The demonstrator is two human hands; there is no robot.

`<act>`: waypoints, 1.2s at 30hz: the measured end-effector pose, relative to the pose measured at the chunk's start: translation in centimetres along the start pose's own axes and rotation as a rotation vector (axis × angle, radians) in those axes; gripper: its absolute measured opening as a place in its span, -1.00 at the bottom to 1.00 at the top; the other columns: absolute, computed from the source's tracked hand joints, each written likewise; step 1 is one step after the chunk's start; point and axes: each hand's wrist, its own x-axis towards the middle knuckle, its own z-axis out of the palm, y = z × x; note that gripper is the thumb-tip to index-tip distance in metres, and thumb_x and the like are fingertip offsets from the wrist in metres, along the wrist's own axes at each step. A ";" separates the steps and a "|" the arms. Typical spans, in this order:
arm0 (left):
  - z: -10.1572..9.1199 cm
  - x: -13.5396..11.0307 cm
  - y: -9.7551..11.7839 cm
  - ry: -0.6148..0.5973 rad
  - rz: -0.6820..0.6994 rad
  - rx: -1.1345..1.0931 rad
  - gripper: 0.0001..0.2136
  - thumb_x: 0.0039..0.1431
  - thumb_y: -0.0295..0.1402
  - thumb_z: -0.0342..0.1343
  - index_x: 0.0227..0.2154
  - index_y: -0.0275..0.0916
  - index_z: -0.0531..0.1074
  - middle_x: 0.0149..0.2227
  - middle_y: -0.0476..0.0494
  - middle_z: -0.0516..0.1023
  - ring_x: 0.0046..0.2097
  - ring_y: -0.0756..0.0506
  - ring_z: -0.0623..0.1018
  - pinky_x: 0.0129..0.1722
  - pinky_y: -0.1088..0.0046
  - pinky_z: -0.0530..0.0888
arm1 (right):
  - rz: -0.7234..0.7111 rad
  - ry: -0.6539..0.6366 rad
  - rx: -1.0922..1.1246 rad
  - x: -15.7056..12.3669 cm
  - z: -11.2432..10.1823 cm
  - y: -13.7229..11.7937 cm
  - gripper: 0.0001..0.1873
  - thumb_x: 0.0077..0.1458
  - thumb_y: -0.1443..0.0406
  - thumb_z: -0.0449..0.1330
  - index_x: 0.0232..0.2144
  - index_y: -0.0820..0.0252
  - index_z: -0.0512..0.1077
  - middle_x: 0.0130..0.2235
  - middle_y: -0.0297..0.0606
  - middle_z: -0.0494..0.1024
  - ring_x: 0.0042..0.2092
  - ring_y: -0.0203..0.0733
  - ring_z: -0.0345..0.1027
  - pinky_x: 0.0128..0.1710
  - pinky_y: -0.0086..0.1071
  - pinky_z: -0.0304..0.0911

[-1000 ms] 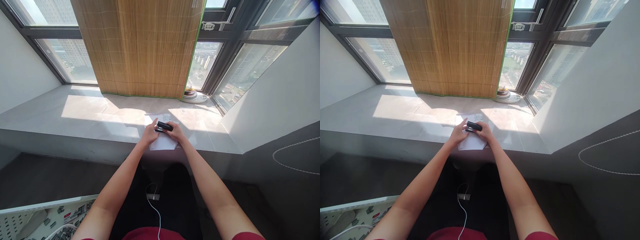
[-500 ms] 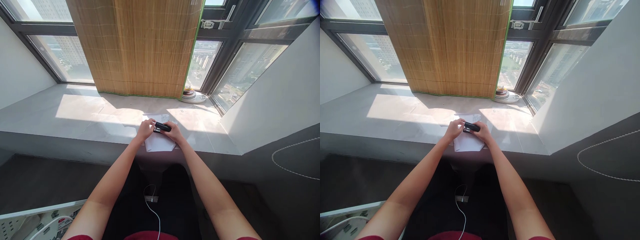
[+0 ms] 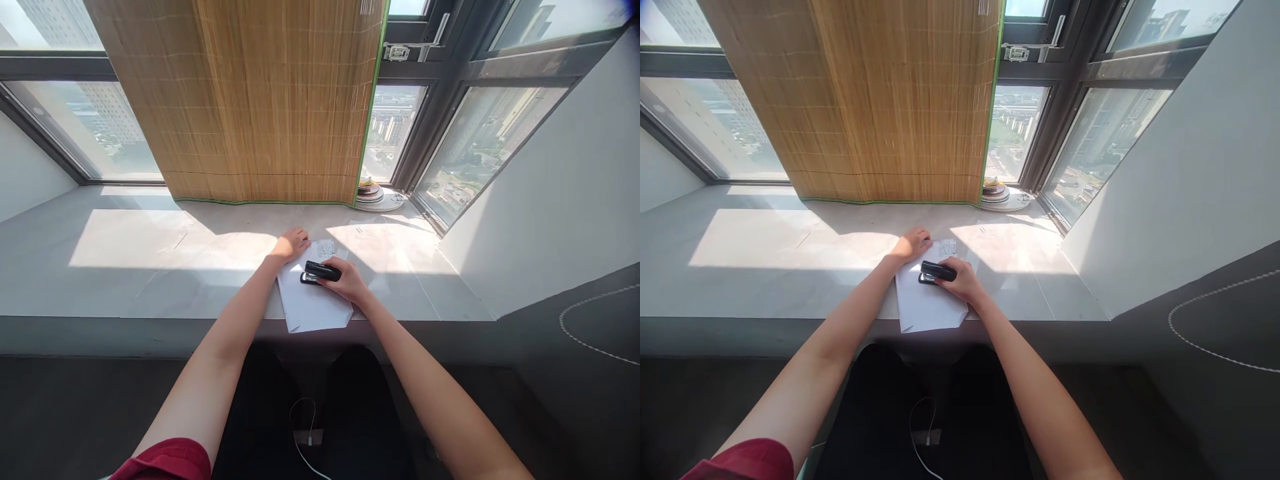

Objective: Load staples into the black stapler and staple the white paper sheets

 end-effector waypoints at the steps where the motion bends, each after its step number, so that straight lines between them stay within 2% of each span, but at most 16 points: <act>1: 0.1 0.1 -0.2 -0.005 0.008 -0.034 -0.82 0.42 -0.28 0.10 -0.17 -0.19 0.59 0.00 -0.24 0.63 0.02 -0.23 0.58 0.06 0.24 0.50 | 0.005 0.004 -0.011 -0.1 0.0 -0.2 -0.71 0.05 0.16 0.44 -0.14 0.03 0.61 -0.17 -0.24 0.69 -0.16 -0.02 0.55 -0.06 -0.14 0.45; 5: 0.1 -0.1 -1.0 -0.020 -0.032 -0.154 -0.80 0.46 -0.25 0.04 -0.15 -0.11 0.58 -0.15 -0.10 0.66 -0.18 -0.15 0.58 -0.15 0.36 0.46 | -0.006 0.016 -0.038 -0.7 -0.1 -1.1 -0.77 0.10 0.18 0.41 -0.16 0.00 0.62 -0.18 -0.25 0.66 -0.15 -0.02 0.54 -0.07 -0.14 0.45; 7: 0.0 -0.2 -1.3 -0.006 -0.073 -0.179 -0.78 0.46 -0.21 0.04 -0.13 -0.09 0.59 -0.24 -0.07 0.65 -0.24 -0.14 0.56 -0.20 0.38 0.43 | 0.006 0.064 -0.027 -1.0 -1.1 -1.1 -0.77 0.11 0.19 0.41 -0.15 0.01 0.61 -0.17 -0.25 0.65 -0.16 -0.03 0.54 -0.11 -0.16 0.44; 10: 0.0 -0.2 -1.5 -0.004 -0.108 -0.218 -0.78 0.43 -0.18 0.07 -0.15 -0.08 0.61 -0.31 -0.04 0.64 -0.30 -0.13 0.54 -0.25 0.40 0.41 | 0.026 0.118 -0.067 -0.5 -5.0 0.1 -0.75 0.08 0.18 0.44 -0.18 0.06 0.61 -0.22 -0.27 0.64 -0.20 -0.06 0.50 -0.20 -0.21 0.40; 14: 0.1 0.0 -1.3 0.029 -0.133 -0.277 -0.79 0.40 -0.16 0.11 -0.17 -0.08 0.61 -0.31 -0.03 0.65 -0.30 -0.11 0.54 -0.28 0.40 0.40 | 0.051 0.120 -0.108 2.1 -11.7 3.8 -0.72 0.02 0.10 0.48 -0.27 0.10 0.62 -0.27 -0.30 0.61 -0.20 -0.07 0.47 -0.19 -0.21 0.36; 17: -0.1 -0.1 -1.1 0.048 -0.137 -0.308 -0.80 0.38 -0.16 0.12 -0.20 -0.09 0.61 -0.34 -0.03 0.63 -0.31 -0.10 0.54 -0.29 0.39 0.38 | 0.073 0.022 -0.075 3.8 -13.8 6.4 -0.69 -0.02 0.08 0.50 -0.29 0.13 0.64 -0.26 -0.27 0.61 -0.20 -0.09 0.47 -0.17 -0.20 0.35; 21: -0.2 -0.1 -0.8 0.063 -0.149 -0.337 -0.80 0.38 -0.18 0.12 -0.20 -0.10 0.61 -0.31 -0.03 0.65 -0.29 -0.10 0.55 -0.28 0.39 0.38 | 0.090 -0.085 -0.051 4.2 -12.8 7.6 -0.64 0.01 0.06 0.48 -0.22 0.14 0.65 -0.21 -0.24 0.62 -0.18 -0.08 0.48 -0.15 -0.17 0.39; 26: 0.0 0.1 -0.1 0.038 -0.158 -0.234 -0.83 0.38 -0.22 0.15 -0.18 -0.13 0.61 -0.29 -0.06 0.65 -0.25 -0.12 0.56 -0.24 0.39 0.41 | 0.040 -0.188 -0.116 3.9 -11.6 6.8 -0.66 0.10 0.05 0.45 -0.16 0.11 0.60 -0.20 -0.26 0.62 -0.17 -0.09 0.48 -0.14 -0.18 0.42; 29: 0.1 0.5 0.4 0.004 -0.138 -0.185 -0.83 0.41 -0.25 0.13 -0.14 -0.14 0.61 -0.27 -0.09 0.65 -0.19 -0.15 0.58 -0.13 0.34 0.46 | -0.022 -0.197 -0.154 4.0 -11.2 6.8 -0.68 0.14 0.07 0.44 -0.14 0.08 0.59 -0.19 -0.27 0.63 -0.17 -0.10 0.49 -0.14 -0.19 0.44; 31: 0.2 0.7 0.8 0.034 -0.055 -0.171 -0.83 0.39 -0.26 0.18 -0.09 -0.16 0.60 -0.12 -0.15 0.67 -0.03 -0.22 0.59 0.06 0.24 0.47 | -0.055 -0.179 -0.186 4.0 -11.0 6.9 -0.66 0.15 0.06 0.44 -0.10 0.07 0.60 -0.17 -0.26 0.65 -0.16 -0.09 0.51 -0.11 -0.16 0.46; 33: 0.4 0.9 1.3 0.089 0.069 -0.185 -0.81 0.37 -0.26 0.22 -0.03 -0.17 0.59 0.07 -0.20 0.64 0.17 -0.28 0.53 0.25 0.11 0.40 | -0.076 -0.164 -0.197 4.0 -10.7 7.0 -0.60 0.16 0.05 0.45 -0.01 0.05 0.60 -0.11 -0.23 0.67 -0.12 -0.05 0.53 -0.06 -0.13 0.49; 36: 1.1 0.9 2.5 0.053 0.229 -0.282 -0.76 0.36 -0.21 0.26 0.01 -0.14 0.59 0.17 -0.19 0.60 0.27 -0.29 0.50 0.36 0.05 0.34 | -0.120 -0.123 -0.198 3.9 -10.4 6.9 -0.56 0.22 0.06 0.41 0.11 0.01 0.61 -0.04 -0.21 0.68 -0.07 -0.03 0.56 0.01 -0.09 0.50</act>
